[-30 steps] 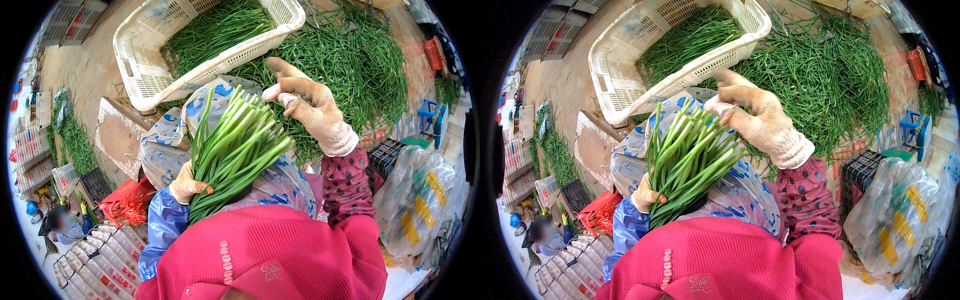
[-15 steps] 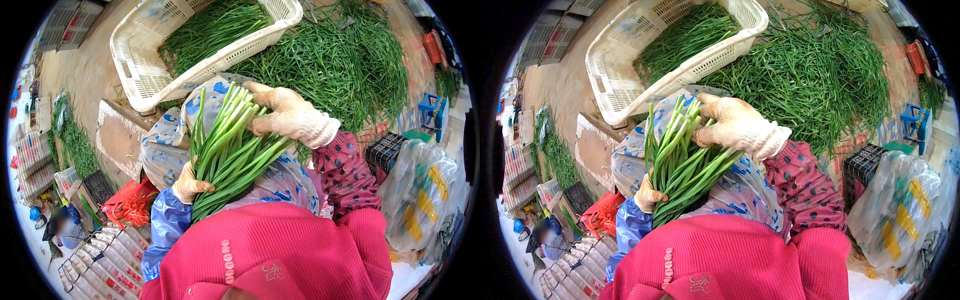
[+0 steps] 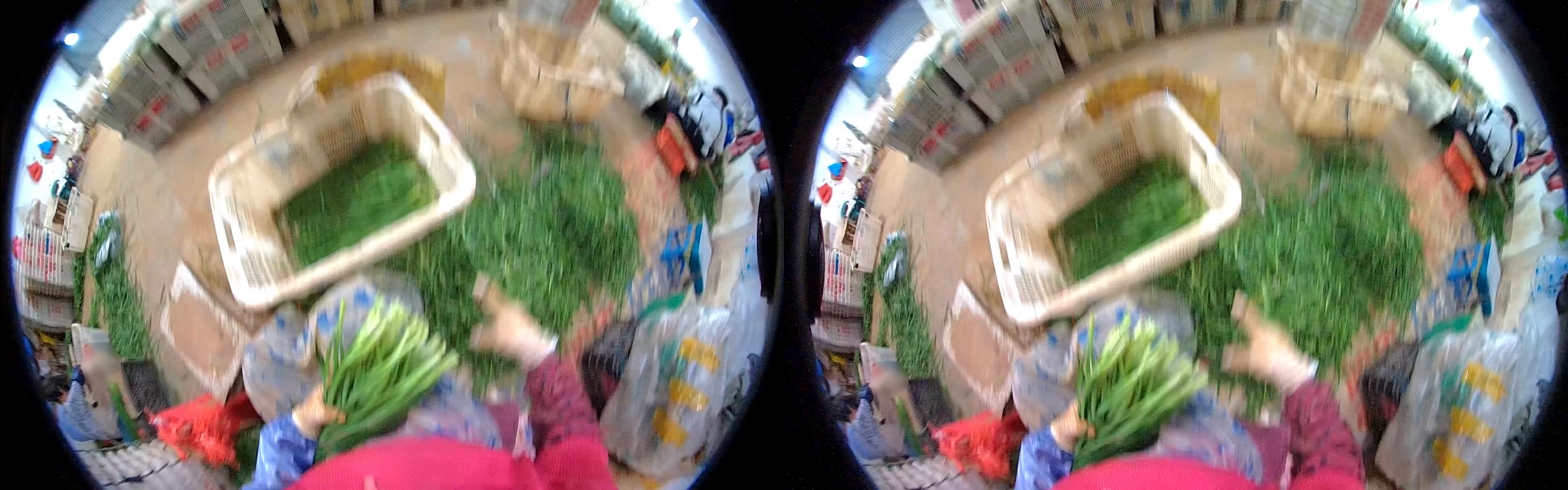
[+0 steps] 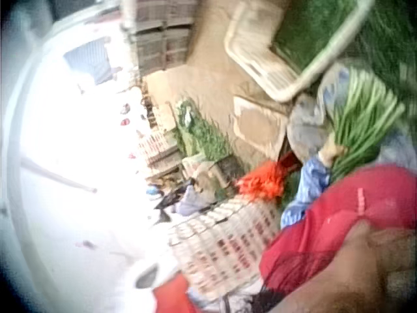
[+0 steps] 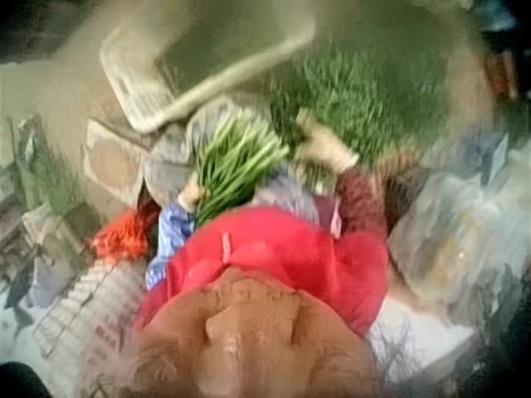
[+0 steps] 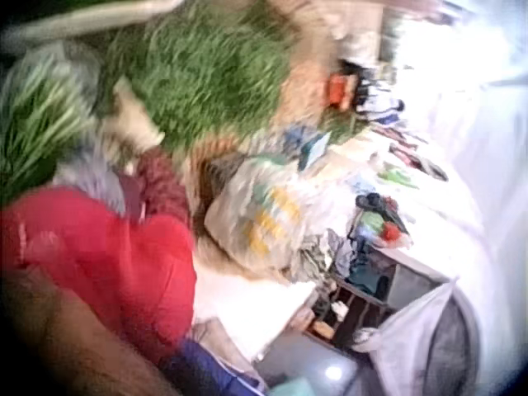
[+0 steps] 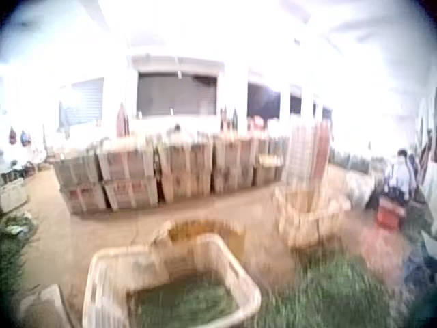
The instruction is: The person sorts through green leeks, removes yellowed or damaged leaves by hand, and bundles them together using red ties on a small stool.
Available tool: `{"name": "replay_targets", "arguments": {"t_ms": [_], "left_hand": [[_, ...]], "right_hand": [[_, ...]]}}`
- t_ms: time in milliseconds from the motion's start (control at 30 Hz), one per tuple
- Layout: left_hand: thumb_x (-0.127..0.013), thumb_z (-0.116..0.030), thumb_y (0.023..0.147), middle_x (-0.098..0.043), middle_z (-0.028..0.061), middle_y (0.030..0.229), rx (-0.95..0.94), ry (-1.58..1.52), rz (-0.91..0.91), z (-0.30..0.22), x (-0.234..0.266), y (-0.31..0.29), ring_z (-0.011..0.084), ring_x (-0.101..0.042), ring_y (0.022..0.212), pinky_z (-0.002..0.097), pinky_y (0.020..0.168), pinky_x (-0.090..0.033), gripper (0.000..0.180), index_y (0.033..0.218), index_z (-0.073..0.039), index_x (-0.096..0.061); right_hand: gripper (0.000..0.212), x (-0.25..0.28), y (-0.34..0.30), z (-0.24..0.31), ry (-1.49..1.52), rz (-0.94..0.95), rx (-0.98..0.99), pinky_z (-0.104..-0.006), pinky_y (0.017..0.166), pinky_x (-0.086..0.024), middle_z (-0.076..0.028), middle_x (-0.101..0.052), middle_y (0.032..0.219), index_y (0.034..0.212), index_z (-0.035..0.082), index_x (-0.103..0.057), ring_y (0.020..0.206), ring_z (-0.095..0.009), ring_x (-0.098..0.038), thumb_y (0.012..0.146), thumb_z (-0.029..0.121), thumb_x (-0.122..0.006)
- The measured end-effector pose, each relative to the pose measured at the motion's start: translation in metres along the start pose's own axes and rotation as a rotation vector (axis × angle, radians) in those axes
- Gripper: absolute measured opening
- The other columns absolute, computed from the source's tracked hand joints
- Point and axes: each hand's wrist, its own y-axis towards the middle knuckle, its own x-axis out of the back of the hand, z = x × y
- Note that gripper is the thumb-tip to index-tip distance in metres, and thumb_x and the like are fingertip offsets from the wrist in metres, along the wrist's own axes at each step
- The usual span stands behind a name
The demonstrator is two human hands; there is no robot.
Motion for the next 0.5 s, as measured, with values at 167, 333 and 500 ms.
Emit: {"name": "replay_targets", "arguments": {"t_ms": [167,333,500], "left_hand": [[-0.082,-0.011,0.063,-0.062,0.0116,0.119,0.018,-0.221,0.142,-0.001,-0.004,0.004,0.0235,-0.061,0.105,0.0363,0.093,-0.048,0.078,0.133,-0.001,-0.048],[-0.083,-0.019,0.068,-0.060,0.0104,0.124,0.059,-0.160,0.199,-0.017,-0.006,0.009,0.0211,-0.059,0.109,0.0344,0.096,-0.045,0.080,0.137,-0.002,-0.045],[-0.076,-0.031,0.081,-0.059,0.0069,0.125,0.146,0.110,0.360,-0.001,0.018,0.041,0.0157,-0.057,0.106,0.0309,0.092,-0.044,0.068,0.136,-0.005,-0.046]], "right_hand": [[0.109,-0.050,-0.059,-0.029,-0.052,0.756,-0.103,-0.0392,0.113,-0.027,-0.017,-0.035,0.148,0.152,0.014,-0.004,0.136,-0.024,-0.032,0.075,0.026,-0.079],[0.118,-0.091,-0.022,-0.011,0.246,0.480,0.421,-0.0387,0.112,-0.029,-0.016,-0.040,0.145,0.151,0.014,0.010,0.134,-0.024,-0.037,0.075,0.026,-0.080],[0.126,-0.119,0.013,0.005,1.065,0.564,0.395,-0.0400,0.109,-0.033,-0.013,-0.044,0.142,0.151,0.018,0.013,0.124,-0.024,-0.048,0.072,0.029,-0.084]]}}
